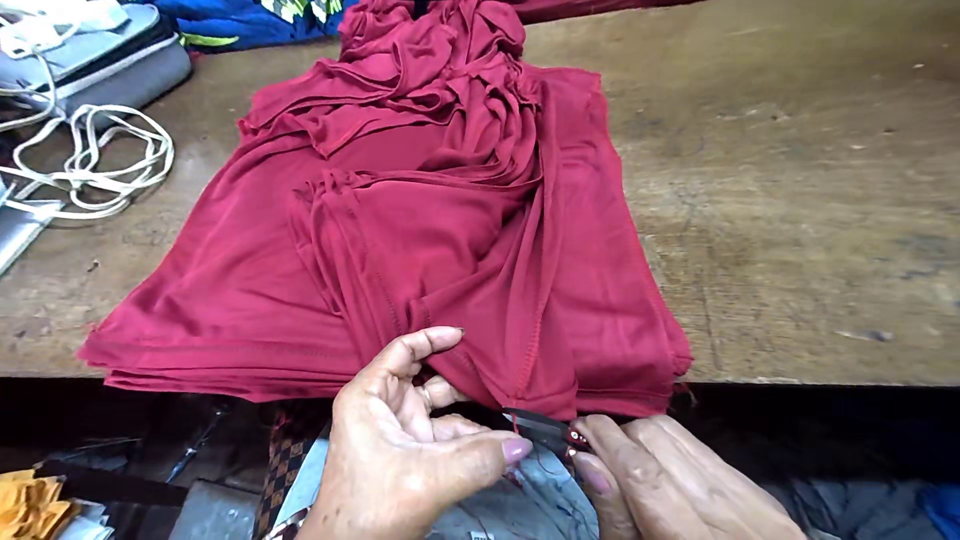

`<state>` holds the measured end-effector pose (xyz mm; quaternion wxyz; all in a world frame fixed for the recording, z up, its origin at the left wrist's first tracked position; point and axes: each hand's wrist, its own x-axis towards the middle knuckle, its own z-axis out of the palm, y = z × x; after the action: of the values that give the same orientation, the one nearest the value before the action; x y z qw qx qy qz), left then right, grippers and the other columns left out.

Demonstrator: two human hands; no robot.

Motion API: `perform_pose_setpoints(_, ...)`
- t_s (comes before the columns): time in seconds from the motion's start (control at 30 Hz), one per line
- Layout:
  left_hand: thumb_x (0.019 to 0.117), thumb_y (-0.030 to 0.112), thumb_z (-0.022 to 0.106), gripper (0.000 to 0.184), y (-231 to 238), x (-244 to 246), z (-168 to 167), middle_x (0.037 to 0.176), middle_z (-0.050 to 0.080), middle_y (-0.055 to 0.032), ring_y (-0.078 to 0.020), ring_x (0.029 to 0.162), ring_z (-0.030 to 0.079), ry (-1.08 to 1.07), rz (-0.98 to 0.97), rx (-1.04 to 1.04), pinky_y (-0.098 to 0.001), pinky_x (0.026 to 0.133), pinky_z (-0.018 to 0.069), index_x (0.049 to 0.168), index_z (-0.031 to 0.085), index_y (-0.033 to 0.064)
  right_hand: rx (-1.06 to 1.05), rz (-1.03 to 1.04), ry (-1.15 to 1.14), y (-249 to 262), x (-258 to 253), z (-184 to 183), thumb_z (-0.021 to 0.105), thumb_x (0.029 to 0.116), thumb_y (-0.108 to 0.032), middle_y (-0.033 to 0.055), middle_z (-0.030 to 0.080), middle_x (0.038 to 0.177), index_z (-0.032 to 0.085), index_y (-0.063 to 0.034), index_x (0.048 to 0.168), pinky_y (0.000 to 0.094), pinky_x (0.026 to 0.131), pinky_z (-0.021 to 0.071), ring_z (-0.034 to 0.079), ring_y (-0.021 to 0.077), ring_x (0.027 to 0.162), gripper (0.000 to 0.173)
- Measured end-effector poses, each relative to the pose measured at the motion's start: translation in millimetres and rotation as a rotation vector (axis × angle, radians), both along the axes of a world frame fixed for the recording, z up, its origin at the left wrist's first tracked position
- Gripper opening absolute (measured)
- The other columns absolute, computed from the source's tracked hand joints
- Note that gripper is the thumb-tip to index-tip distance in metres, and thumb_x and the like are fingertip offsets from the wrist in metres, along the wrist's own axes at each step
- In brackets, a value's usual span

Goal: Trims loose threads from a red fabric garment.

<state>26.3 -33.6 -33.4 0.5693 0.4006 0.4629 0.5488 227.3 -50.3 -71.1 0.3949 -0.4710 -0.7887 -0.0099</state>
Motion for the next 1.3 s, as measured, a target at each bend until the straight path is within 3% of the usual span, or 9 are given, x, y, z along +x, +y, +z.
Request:
perform_pose_setpoints(0.1, 0.0593, -0.013, 0.084, 0.078, 0.0, 0.2, 2.8, 0.118, 0.066, -0.0259, -0.0358, 0.083, 0.075, -0.019, 0.0, -0.026, -0.0461, 0.069, 0.0676, 0.132, 0.058, -0.0025, -0.041, 0.003, 0.015, 2.1, 1.4, -0.6, 0.045, 0.1079, -0.034, 0.0109, 0.06, 0.074, 0.069, -0.0011, 0.102, 0.0323, 0.061, 0.0447, 0.057, 0.0214, 0.069, 0.041)
perform_pose_setpoints(0.3, 0.0611, -0.013, 0.084, 0.078, -0.1, -1.2, 3.2, 0.118, 0.067, -0.0258, -0.0351, 0.083, 0.075, -0.01, -0.012, -0.041, -0.0452, 0.069, 0.0673, 0.134, 0.059, -0.0008, 0.035, -0.008, 0.011, 3.3, -4.0, 11.6, 0.051, 0.1053, -0.025, 0.0115, 0.066, 0.071, 0.072, 0.0007, 0.095, 0.0336, 0.057, 0.048, 0.062, 0.0227, 0.063, 0.034)
perform_pose_setpoints(0.47, 0.06, -0.013, 0.083, 0.078, -0.5, -1.0, 8.7, 0.114, 0.068, -0.0243, -0.0322, 0.08, 0.075, 0.003, 0.012, -0.074, -0.0422, 0.068, 0.0672, 0.133, 0.059, -0.0007, 0.018, -0.004, -0.013, 7.8, -2.8, -1.3, 0.048, 0.1063, -0.028, 0.0096, 0.063, 0.07, 0.071, -0.0012, 0.092, 0.0319, 0.056, 0.0431, 0.058, 0.0197, 0.064, 0.038)
perform_pose_setpoints(0.6, 0.0624, -0.015, 0.08, 0.078, -2.1, 0.0, 18.6, 0.107, 0.071, -0.0234, -0.0302, 0.079, 0.075, -0.011, -0.004, -0.135, -0.0384, 0.066, 0.0659, 0.135, 0.056, -0.0014, 0.037, -0.031, 0.02, 7.7, -7.9, 13.5, 0.05, 0.1059, -0.025, 0.0109, 0.069, 0.074, 0.072, -0.0008, 0.093, 0.0323, 0.06, 0.0494, 0.064, 0.0215, 0.065, 0.035)
perform_pose_setpoints(0.87, 0.064, -0.008, 0.083, 0.078, -1.3, -6.1, 3.3, 0.122, 0.065, -0.0255, -0.0327, 0.078, 0.075, -0.012, -0.004, -0.013, -0.0414, 0.064, 0.0666, 0.137, 0.057, 0.0004, -0.018, -0.003, 0.043, 19.7, 19.8, -4.5, 0.039, 0.1098, -0.031, 0.0114, 0.063, 0.078, 0.068, -0.0012, 0.098, 0.0311, 0.063, 0.0467, 0.06, 0.0186, 0.072, 0.043)
perform_pose_setpoints(1.0, 0.0802, -0.007, 0.077, 0.057, -0.3, -0.5, 0.6, 0.099, 0.072, -0.024, -0.0283, 0.07, 0.075, 0.031, 0.061, 0.103, -0.0372, 0.061, 0.0659, 0.133, 0.058, -0.0028, -0.109, 0.079, 0.127, 16.5, 15.4, -6.9, 0.038, 0.1101, -0.035, 0.0095, 0.063, 0.078, 0.069, -0.002, 0.1, 0.0286, 0.062, 0.0467, 0.059, 0.0156, 0.071, 0.047)
perform_pose_setpoints(1.1, 0.0795, -0.012, 0.076, 0.052, 1.7, 2.7, -1.1, 0.092, 0.072, -0.0194, -0.0243, 0.065, 0.073, 0.08, 0.134, 0.145, -0.0348, 0.059, 0.0657, 0.129, 0.061, -0.0018, -0.367, 0.257, 0.563, 18.6, 12.6, -9.6, 0.039, 0.1107, -0.043, -0.001, 0.065, 0.087, 0.068, -0.0081, 0.108, 0.0167, 0.063, 0.0463, 0.056, 0.0002, 0.072, 0.045)
perform_pose_setpoints(1.17, 0.0768, -0.014, 0.076, 0.056, 3.2, 1.6, -1.4, 0.092, 0.071, -0.0192, -0.0244, 0.067, 0.073, 0.069, 0.125, 0.15, -0.0356, 0.059, 0.0657, 0.128, 0.059, 0.0012, -0.461, 0.31, 0.762, 21.6, 10.3, -6.1, 0.046, 0.1097, -0.035, -0.005, 0.066, 0.089, 0.069, -0.0108, 0.111, 0.0161, 0.057, 0.0444, 0.053, -0.0022, 0.067, 0.034)
perform_pose_setpoints(1.3, 0.0825, -0.008, 0.075, 0.041, 4.8, -5.2, -2.6, 0.088, 0.068, -0.0165, -0.0178, 0.063, 0.068, -0.015, 0.038, 0.157, -0.0286, 0.056, 0.0617, 0.119, 0.065, 0.005, -0.329, 0.218, 0.524, 25.1, 13.3, -6.8, 0.037, 0.1121, -0.035, -0.0002, 0.067, 0.093, 0.068, -0.0081, 0.114, 0.0174, 0.067, 0.0479, 0.059, 0.0009, 0.078, 0.042)
